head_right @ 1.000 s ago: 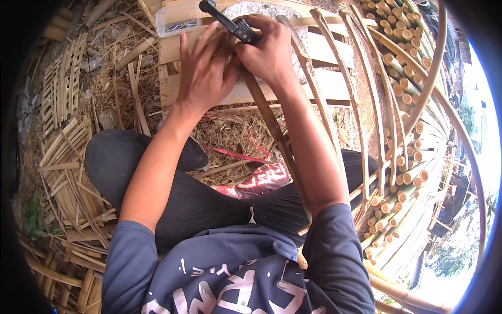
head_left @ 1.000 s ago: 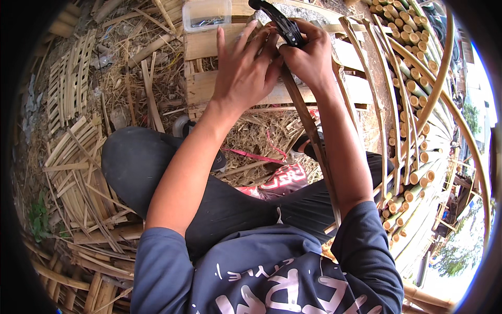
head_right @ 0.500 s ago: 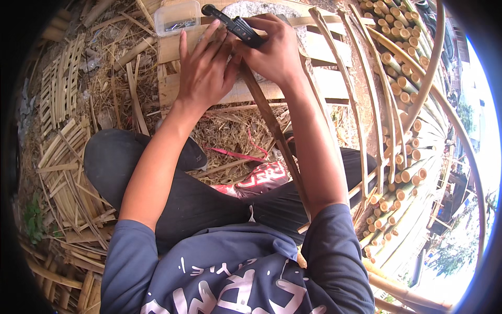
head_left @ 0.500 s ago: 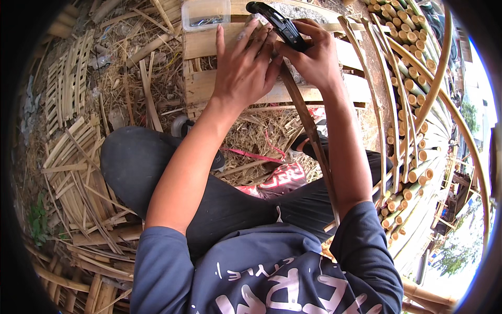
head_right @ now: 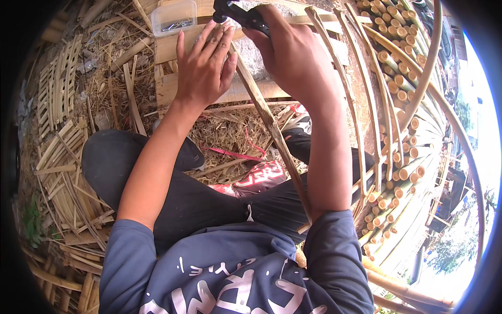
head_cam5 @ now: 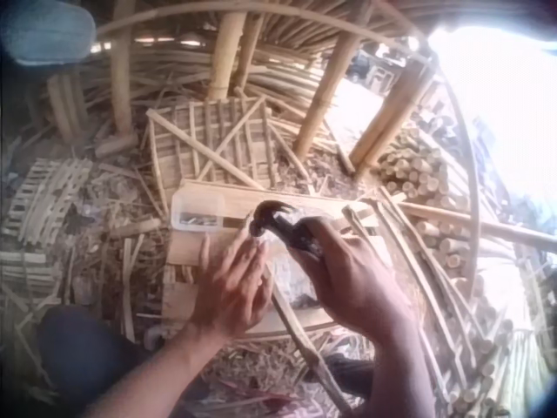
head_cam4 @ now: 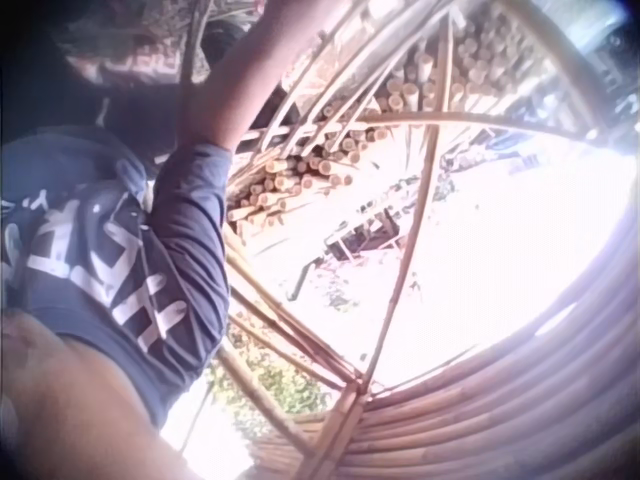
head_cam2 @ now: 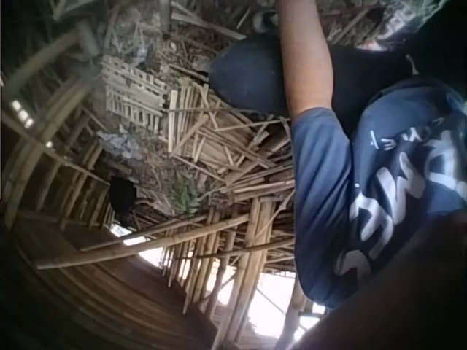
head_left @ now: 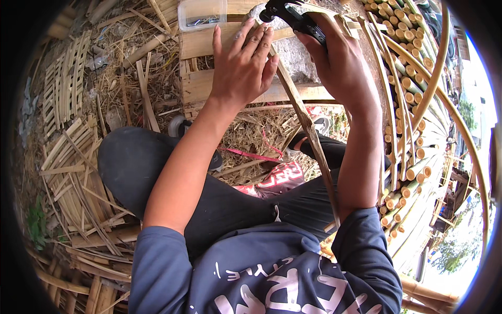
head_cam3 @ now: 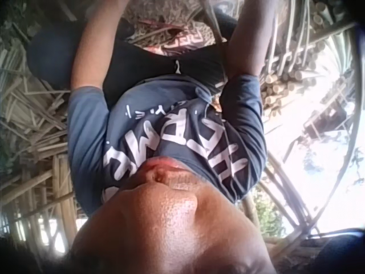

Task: The person assembles a bamboo frame by positioning bamboo slats across a wooden base and hammering nails into them using a hammer.

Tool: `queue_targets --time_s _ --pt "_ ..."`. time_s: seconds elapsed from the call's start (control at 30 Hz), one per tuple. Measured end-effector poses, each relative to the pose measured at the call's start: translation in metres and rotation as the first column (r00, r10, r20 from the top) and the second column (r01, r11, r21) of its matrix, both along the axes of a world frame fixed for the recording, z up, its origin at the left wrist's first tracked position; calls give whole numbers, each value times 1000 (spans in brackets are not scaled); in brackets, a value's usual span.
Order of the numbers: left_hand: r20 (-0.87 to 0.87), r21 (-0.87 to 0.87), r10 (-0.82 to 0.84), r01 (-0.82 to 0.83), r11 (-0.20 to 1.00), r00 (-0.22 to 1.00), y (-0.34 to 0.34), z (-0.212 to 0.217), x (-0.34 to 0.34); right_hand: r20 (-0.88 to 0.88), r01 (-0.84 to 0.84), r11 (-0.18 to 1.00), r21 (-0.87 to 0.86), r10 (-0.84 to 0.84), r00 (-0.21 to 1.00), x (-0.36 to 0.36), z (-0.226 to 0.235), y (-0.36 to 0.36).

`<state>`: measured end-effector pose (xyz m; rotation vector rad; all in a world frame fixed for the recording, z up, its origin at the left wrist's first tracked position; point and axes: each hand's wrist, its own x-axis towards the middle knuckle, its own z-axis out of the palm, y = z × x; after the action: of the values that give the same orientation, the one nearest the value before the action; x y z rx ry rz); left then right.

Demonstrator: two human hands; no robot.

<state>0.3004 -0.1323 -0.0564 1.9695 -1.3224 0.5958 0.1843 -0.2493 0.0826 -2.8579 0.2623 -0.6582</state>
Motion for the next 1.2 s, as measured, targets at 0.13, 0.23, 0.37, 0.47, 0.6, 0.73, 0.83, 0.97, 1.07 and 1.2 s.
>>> queue_targets --time_s 0.13,0.23,0.37,0.47,0.6,0.73,0.83,0.97,1.07,1.2 --pt "7 -17 -5 5 1000 1000 0 1 0 45 96 990 99 -101 994 1 -11 11" --pt "-14 56 -2 2 998 1000 1 2 -1 -15 54 995 89 -53 998 -2 -9 15" --pt "17 -44 -8 9 999 1000 -4 -3 3 9 137 989 57 -138 990 2 -10 19" --pt "30 -56 -2 4 998 1000 -4 -7 4 -88 122 991 -50 -126 988 -2 -6 22" --pt "31 -77 -3 5 997 1000 -4 -5 3 116 159 987 37 -162 980 0 -11 29" --pt "38 -60 11 -8 998 999 -4 -8 1 -16 104 994 -34 -104 994 2 -16 25" --pt "25 -81 -3 5 997 1000 -5 -7 3 232 104 994 16 -104 967 9 -8 29" --pt "25 -74 -6 7 997 1000 -5 -8 2 -7 129 990 -57 -130 992 8 -11 25" --pt "22 -103 -12 14 995 1000 -4 -6 1 170 169 984 49 -175 970 6 -10 31" --pt "33 -56 9 -7 998 999 -4 -4 5 -53 266 964 -25 -267 962 4 -1 39"
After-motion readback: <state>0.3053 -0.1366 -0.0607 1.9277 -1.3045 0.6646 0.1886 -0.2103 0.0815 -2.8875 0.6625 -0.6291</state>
